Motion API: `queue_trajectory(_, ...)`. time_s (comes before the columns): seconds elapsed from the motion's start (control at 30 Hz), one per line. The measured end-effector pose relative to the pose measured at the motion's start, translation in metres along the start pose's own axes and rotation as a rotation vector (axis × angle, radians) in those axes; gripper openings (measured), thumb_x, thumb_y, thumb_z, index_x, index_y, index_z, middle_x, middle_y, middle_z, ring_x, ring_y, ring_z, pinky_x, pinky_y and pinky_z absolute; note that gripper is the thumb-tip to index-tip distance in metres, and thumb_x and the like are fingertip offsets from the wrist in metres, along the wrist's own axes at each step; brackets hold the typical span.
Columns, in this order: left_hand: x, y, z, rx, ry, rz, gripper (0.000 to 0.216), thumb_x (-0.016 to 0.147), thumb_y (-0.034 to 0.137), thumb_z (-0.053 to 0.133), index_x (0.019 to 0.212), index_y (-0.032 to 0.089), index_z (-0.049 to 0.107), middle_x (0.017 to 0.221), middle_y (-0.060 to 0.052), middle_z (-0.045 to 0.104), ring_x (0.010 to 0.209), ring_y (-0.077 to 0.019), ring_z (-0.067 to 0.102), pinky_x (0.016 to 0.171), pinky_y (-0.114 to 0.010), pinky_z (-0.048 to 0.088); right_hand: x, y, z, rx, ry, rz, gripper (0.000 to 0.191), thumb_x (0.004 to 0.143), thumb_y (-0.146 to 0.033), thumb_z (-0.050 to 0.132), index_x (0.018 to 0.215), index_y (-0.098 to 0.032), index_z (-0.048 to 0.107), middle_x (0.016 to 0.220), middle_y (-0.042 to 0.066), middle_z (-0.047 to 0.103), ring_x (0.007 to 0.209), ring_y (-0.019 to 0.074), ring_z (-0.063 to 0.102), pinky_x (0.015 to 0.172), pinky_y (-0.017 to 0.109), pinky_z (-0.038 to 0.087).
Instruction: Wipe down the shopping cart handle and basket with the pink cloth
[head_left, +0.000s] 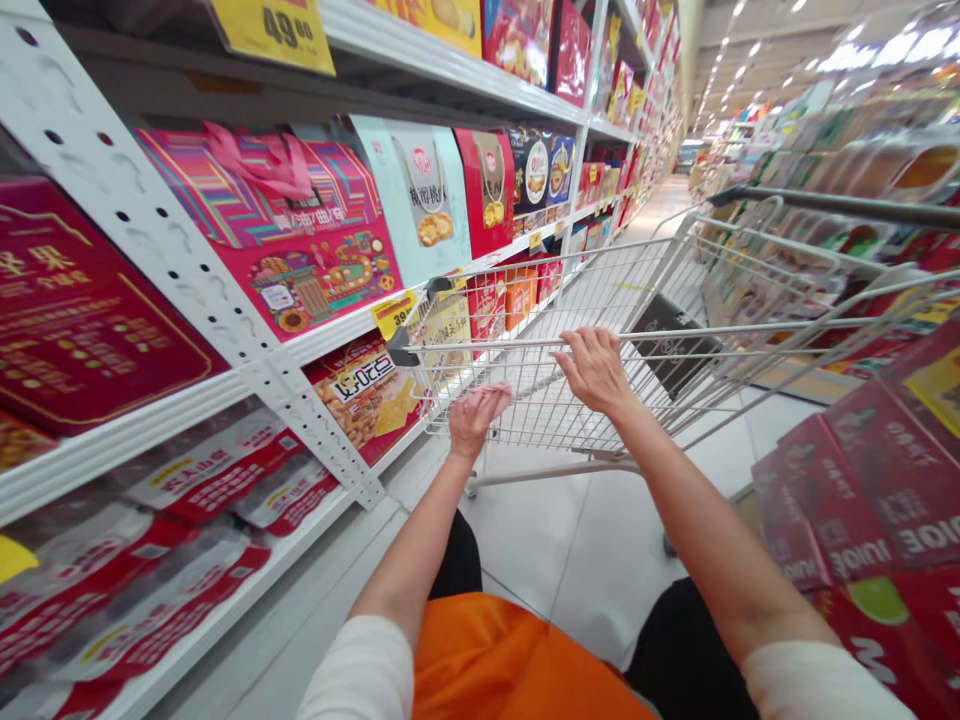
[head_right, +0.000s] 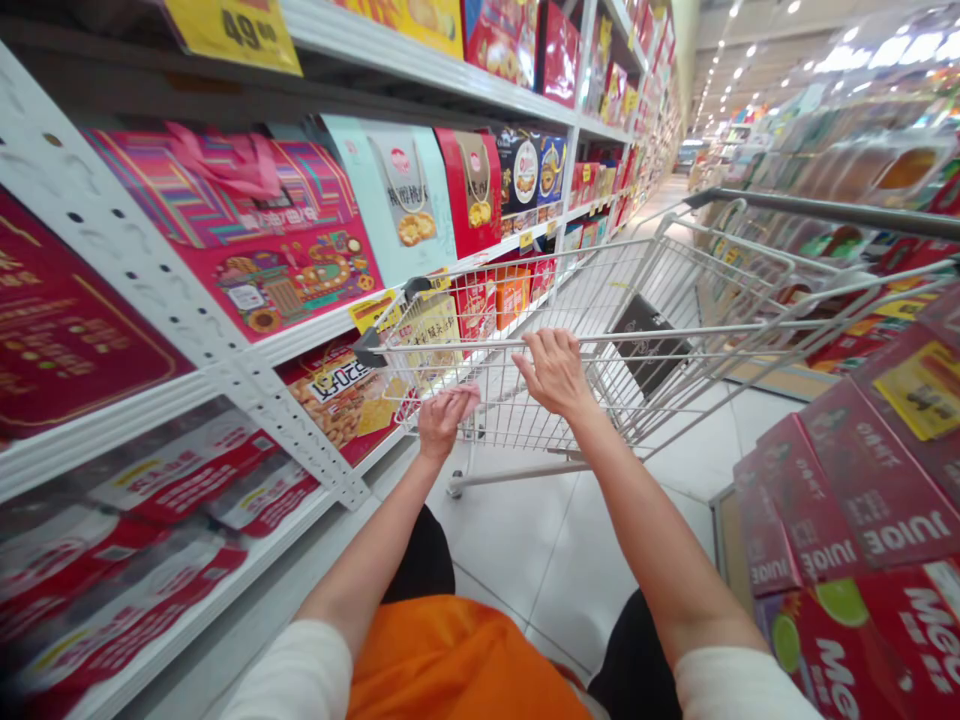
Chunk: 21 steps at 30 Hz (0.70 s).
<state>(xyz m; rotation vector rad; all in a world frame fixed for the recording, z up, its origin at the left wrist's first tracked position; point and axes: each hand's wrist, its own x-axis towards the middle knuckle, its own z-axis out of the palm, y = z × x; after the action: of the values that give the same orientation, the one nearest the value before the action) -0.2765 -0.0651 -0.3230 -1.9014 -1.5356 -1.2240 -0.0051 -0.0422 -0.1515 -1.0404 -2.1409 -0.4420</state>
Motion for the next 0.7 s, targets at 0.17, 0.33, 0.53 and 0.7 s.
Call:
queue_trajectory(0.17,-0.022,-0.049,-0.032,0.09,0.099,-0.145,0.044,0.106,0.036,0.036,0.121,0.021,0.075,0.113,-0.02,0.067,0.107,-0.0282,0.063,0.094,-0.044,0.047,-0.008,0.012,-0.005,-0.034,0.013,-0.06,0.053,0.106,-0.048,0.021,0.121,-0.018,0.061,0.105,0.009,0.06,0.102,0.0248,0.048,0.099,0.042,0.033)
queue_trajectory(0.33,-0.038,-0.055,-0.045,0.089,0.168,-0.226,0.045,0.105,0.031,0.035,0.126,0.016,0.072,0.117,-0.021,0.064,0.115,-0.0308,0.06,0.099,-0.046,0.045,-0.02,0.027,-0.01,-0.094,0.084,-0.14,0.052,0.106,-0.05,0.022,0.117,-0.019,0.062,0.102,0.009,0.063,0.097,0.0233,0.051,0.095,0.04,0.033)
queue_trajectory(0.53,-0.048,-0.011,-0.025,-0.048,0.166,-0.233,0.041,0.104,0.032,0.04,0.125,0.019,0.072,0.114,-0.018,0.066,0.114,-0.0297,0.061,0.098,-0.045,0.046,-0.026,0.03,-0.013,-0.15,0.243,-0.047,0.051,0.105,-0.051,0.025,0.1,-0.02,0.064,0.089,0.012,0.063,0.091,0.0257,0.05,0.09,0.044,0.033)
queue_trajectory(0.7,-0.039,0.049,0.012,-0.256,0.049,-0.168,0.03,0.102,0.032,0.05,0.12,0.032,0.075,0.108,-0.013,0.069,0.103,-0.0262,0.064,0.094,-0.044,0.047,-0.014,-0.033,0.007,-0.17,0.257,0.003,0.036,0.105,-0.043,0.036,0.095,-0.021,0.063,0.087,0.007,0.062,0.092,0.0241,0.05,0.096,0.044,0.033)
